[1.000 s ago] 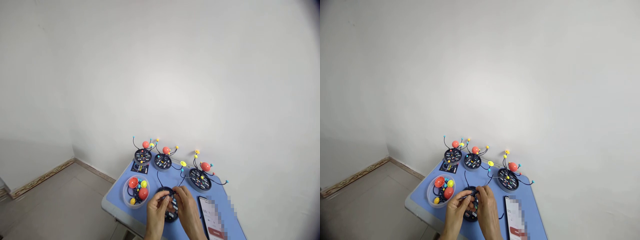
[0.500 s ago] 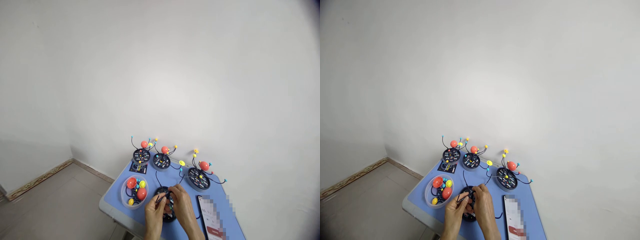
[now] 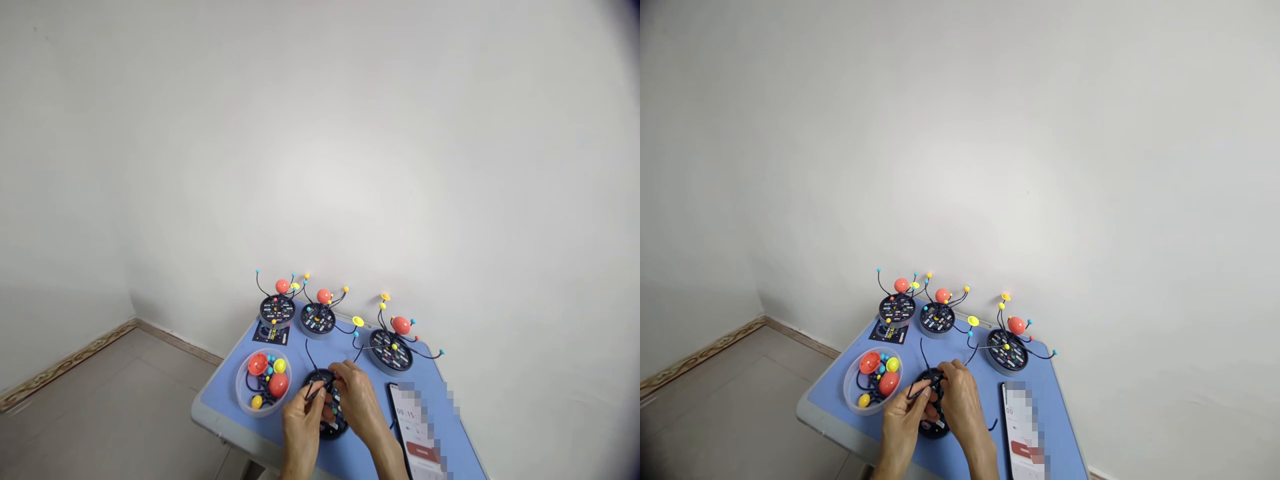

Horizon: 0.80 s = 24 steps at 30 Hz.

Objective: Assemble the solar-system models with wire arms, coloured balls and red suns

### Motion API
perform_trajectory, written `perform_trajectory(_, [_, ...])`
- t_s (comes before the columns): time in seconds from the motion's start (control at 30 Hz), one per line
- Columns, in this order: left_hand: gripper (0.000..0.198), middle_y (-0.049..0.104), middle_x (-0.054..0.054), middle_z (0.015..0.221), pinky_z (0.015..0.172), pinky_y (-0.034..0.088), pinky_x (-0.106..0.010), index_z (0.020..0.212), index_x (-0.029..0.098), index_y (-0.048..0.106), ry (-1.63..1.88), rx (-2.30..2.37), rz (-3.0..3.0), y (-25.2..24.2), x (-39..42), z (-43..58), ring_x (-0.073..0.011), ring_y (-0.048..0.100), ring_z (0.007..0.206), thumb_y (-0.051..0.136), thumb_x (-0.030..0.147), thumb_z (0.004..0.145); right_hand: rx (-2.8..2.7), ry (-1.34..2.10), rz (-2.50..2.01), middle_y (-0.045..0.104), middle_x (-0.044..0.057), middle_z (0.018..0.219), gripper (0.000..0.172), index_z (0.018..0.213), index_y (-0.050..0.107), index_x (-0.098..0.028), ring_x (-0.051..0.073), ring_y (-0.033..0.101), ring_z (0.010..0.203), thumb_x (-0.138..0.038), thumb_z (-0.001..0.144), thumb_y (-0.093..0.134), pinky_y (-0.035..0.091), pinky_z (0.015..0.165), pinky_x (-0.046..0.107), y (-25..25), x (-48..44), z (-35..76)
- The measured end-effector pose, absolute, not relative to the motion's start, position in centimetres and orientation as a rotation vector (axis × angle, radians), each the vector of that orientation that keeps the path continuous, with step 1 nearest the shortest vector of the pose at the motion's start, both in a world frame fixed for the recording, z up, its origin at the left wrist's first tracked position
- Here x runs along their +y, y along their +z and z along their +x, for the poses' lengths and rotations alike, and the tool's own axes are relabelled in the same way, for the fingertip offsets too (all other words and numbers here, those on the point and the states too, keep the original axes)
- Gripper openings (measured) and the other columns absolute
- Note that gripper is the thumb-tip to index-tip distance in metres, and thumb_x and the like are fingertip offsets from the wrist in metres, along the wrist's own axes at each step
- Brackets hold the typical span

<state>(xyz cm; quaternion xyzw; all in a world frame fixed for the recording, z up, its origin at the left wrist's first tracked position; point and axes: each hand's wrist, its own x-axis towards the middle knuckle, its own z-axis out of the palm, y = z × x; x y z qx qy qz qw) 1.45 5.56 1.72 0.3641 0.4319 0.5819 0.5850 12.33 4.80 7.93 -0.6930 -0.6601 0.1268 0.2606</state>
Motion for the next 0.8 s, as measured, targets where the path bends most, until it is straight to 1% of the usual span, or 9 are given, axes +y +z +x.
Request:
perform_trajectory(0.1, [0.063,0.072,-0.005,0.058,0.047,0.055,-0.028,0.08,0.015,0.078,1.373,0.982,0.851,1.3,5.5,1.4,-0.0198,0.065,0.047,0.079,0.071,0.05,-1.78,0.335,-1.89,0.068,0.006,0.088,0.039,0.092,0.071,-0.016,0.016,0.064,0.08,0.005,0.077,0.042,0.04,0.068,0.021,7.9,4.6,12.2])
perform_trajectory(0.2, [0.062,0.074,-0.006,0.06,0.055,0.06,-0.032,0.08,0.016,0.079,1.388,0.946,0.847,0.9,5.6,1.4,-0.0246,0.07,0.056,0.079,0.071,0.051,-1.769,0.328,-1.921,0.069,0.006,0.087,0.038,0.092,0.071,-0.017,0.018,0.064,0.079,0.003,0.078,0.043,0.04,0.067,0.022,7.9,4.4,12.0])
perform_trajectory(0.27, [0.06,0.074,-0.007,0.06,0.057,0.061,-0.034,0.079,0.016,0.079,1.396,0.95,0.852,1.0,5.6,1.4,-0.0263,0.072,0.058,0.079,0.07,0.052,-1.771,0.326,-1.925,0.07,0.006,0.088,0.037,0.091,0.072,-0.018,0.017,0.065,0.08,0.002,0.079,0.043,0.04,0.068,0.022,8.0,4.3,11.9])
perform_trajectory(0.37, [0.055,0.074,-0.007,0.06,0.056,0.061,-0.033,0.078,0.017,0.078,1.399,0.969,0.877,1.5,5.6,1.2,-0.0261,0.072,0.057,0.08,0.066,0.054,-1.786,0.322,-1.916,0.071,0.005,0.088,0.036,0.089,0.073,-0.019,0.017,0.066,0.082,0.0,0.082,0.044,0.04,0.07,0.021,8.4,4.3,11.9])
perform_trajectory(0.47, [0.052,0.074,-0.007,0.061,0.055,0.061,-0.033,0.076,0.016,0.078,1.388,0.979,0.863,1.9,5.8,1.1,-0.0251,0.071,0.054,0.082,0.063,0.053,-1.794,0.306,-1.936,0.072,0.006,0.087,0.036,0.085,0.075,-0.019,0.017,0.067,0.081,-0.001,0.083,0.044,0.04,0.068,0.022,8.5,4.4,11.9])
perform_trajectory(0.57, [0.052,0.074,-0.006,0.062,0.053,0.06,-0.034,0.076,0.015,0.077,1.363,0.984,0.841,1.9,5.8,1.1,-0.0243,0.069,0.052,0.083,0.061,0.051,-1.796,0.284,-1.975,0.074,0.006,0.088,0.035,0.085,0.075,-0.019,0.018,0.067,0.083,0.0,0.08,0.046,0.038,0.066,0.023,8.6,4.7,11.9])
perform_trajectory(0.7, [0.05,0.073,-0.005,0.06,0.052,0.058,-0.032,0.079,0.014,0.076,1.351,0.961,0.855,1.5,5.9,0.9,-0.0233,0.069,0.051,0.082,0.057,0.055,-1.803,0.247,-2.019,0.076,0.009,0.087,0.034,0.084,0.075,-0.017,0.021,0.067,0.083,0.0,0.077,0.048,0.035,0.065,0.025,8.6,4.9,11.6])
perform_trajectory(0.8, [0.048,0.073,-0.006,0.062,0.045,0.053,-0.029,0.08,0.014,0.076,1.322,0.964,0.863,1.4,5.9,0.7,-0.0222,0.068,0.05,0.081,0.056,0.057,-1.812,0.243,-2.024,0.077,0.01,0.085,0.033,0.081,0.075,-0.017,0.02,0.067,0.082,0.0,0.075,0.048,0.035,0.065,0.025,8.8,5.0,11.5])
